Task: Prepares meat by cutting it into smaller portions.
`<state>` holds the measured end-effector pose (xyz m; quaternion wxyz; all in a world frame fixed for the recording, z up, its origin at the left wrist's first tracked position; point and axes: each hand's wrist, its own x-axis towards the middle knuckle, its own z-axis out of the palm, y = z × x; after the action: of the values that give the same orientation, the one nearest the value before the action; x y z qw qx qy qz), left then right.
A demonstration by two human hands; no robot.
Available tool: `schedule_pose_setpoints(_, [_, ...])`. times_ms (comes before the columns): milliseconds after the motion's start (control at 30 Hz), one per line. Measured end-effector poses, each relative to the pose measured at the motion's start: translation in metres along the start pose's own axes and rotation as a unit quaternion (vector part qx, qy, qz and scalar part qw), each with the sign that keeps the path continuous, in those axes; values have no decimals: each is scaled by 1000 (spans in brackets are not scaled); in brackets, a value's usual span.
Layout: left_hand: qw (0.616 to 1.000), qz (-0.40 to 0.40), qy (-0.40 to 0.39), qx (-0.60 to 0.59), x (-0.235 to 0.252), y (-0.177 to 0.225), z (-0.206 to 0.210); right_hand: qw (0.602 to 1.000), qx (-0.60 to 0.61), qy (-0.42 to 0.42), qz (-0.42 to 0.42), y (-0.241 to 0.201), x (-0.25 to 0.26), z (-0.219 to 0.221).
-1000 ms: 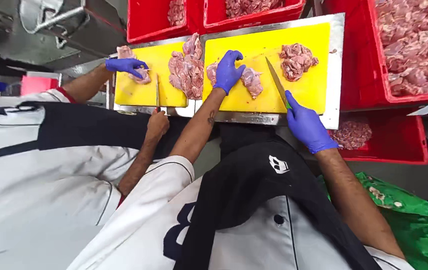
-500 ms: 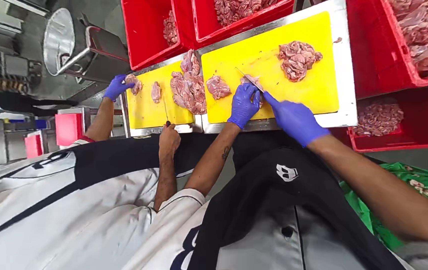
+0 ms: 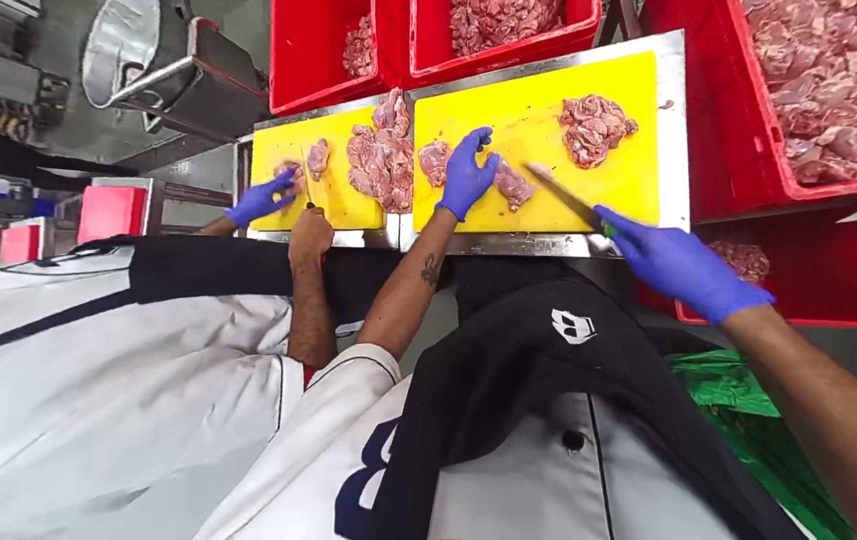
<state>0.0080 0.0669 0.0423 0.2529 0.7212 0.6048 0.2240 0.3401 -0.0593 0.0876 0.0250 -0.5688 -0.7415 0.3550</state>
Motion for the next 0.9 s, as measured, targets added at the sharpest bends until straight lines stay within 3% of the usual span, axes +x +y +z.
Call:
schedule_pose_setpoints(67, [988, -7, -131, 88, 15, 1, -7, 999, 16, 45, 26, 14, 18, -14])
schedule_pose_setpoints(133, [964, 1, -212, 163, 21, 5, -12, 997, 42, 56, 34, 19, 21, -24])
schedule_pose_setpoints(267, [957, 24, -221, 187, 18, -2, -17, 989, 121, 76, 45, 10, -5, -31])
schedule_pose_setpoints(300, [965, 26, -215, 145, 15, 1, -18, 984, 149, 84, 46, 7, -10, -30])
schedule_pose_setpoints(367, [975, 17, -214, -52, 8, 11, -18, 976, 195, 91, 44, 2, -13, -28])
schedule_pose_setpoints(467, [915, -8, -176, -362, -3, 45, -15, 968, 223, 113, 32, -7, -10, -32])
schedule_pose_setpoints(533, [879, -28, -104, -464, -11, 67, -13, 963, 227, 147, 8, -20, -7, -40])
schedule_pose_setpoints(600, [872, -53, -20, -486, -24, 75, -9, 956, 231, 179, -15, -39, -6, -38])
schedule_pose_setpoints(667, [931, -89, 16, -353, -42, 59, 1, 958, 228, 172, -33, -56, -2, -19])
schedule_pose_setpoints(700, [970, -115, -3, -213, -51, 46, 4, 961, 231, 144, -40, -59, 1, -4])
schedule_pose_setpoints(733, [986, -141, -38, -78, -61, 35, 7, 966, 238, 92, -40, -56, 6, 11])
schedule_pose_setpoints(767, [985, -160, -66, 11, -69, 24, 9, 965, 260, 24, -26, -49, 11, 25])
schedule_pose_setpoints(833, [976, -183, -95, 65, -75, 9, 0, 927, 368, -68, 32, -30, 21, 46])
schedule_pose_setpoints(900, [979, -178, -83, 48, -72, 0, -10, 906, 415, -22, 72, -24, 20, 50])
